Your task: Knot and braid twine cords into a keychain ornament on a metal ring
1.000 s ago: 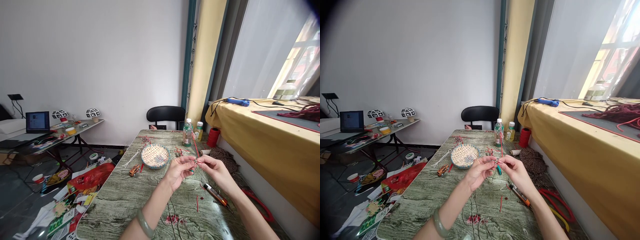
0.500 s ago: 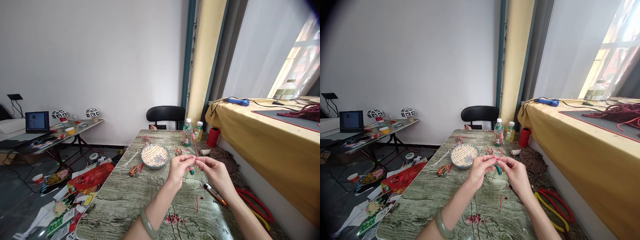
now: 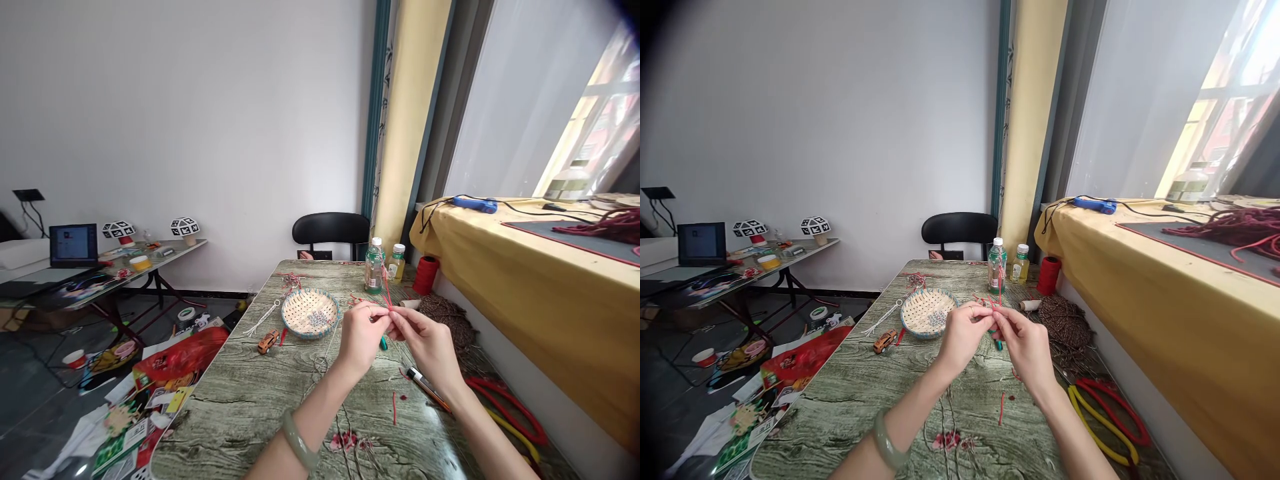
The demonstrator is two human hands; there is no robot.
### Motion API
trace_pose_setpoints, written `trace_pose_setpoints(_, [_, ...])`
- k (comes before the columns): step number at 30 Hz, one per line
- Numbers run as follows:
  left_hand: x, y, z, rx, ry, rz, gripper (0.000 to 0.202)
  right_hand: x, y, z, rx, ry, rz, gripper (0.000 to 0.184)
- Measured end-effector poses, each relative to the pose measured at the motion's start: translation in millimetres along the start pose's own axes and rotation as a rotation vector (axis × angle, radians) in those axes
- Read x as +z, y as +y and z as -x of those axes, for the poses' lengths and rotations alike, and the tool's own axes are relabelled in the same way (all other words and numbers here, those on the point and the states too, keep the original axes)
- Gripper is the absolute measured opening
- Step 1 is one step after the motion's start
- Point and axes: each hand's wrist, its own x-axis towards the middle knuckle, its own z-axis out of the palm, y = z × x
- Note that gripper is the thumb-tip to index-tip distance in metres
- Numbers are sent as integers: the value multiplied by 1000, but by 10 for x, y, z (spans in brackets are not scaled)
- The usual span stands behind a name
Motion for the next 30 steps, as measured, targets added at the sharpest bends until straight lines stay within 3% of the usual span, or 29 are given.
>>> trace_pose_setpoints(10, [8,76,-103,125,-88,-241,23,-60,-34,-37,-93,201,41,17])
trace_pose_setpoints(17, [72,87,-180,217,-223,-261,20,-179,-111,-111,-69,156,-241,14])
trace_pose_setpoints(23, [29,215,-207,320,-205,-302,18,-214,-145,-118,-13,150,-400,12])
trace_pose_setpoints(30, [53,262,-270,418,-388,-250,19,-258,-139,-121,40,203,-524,10])
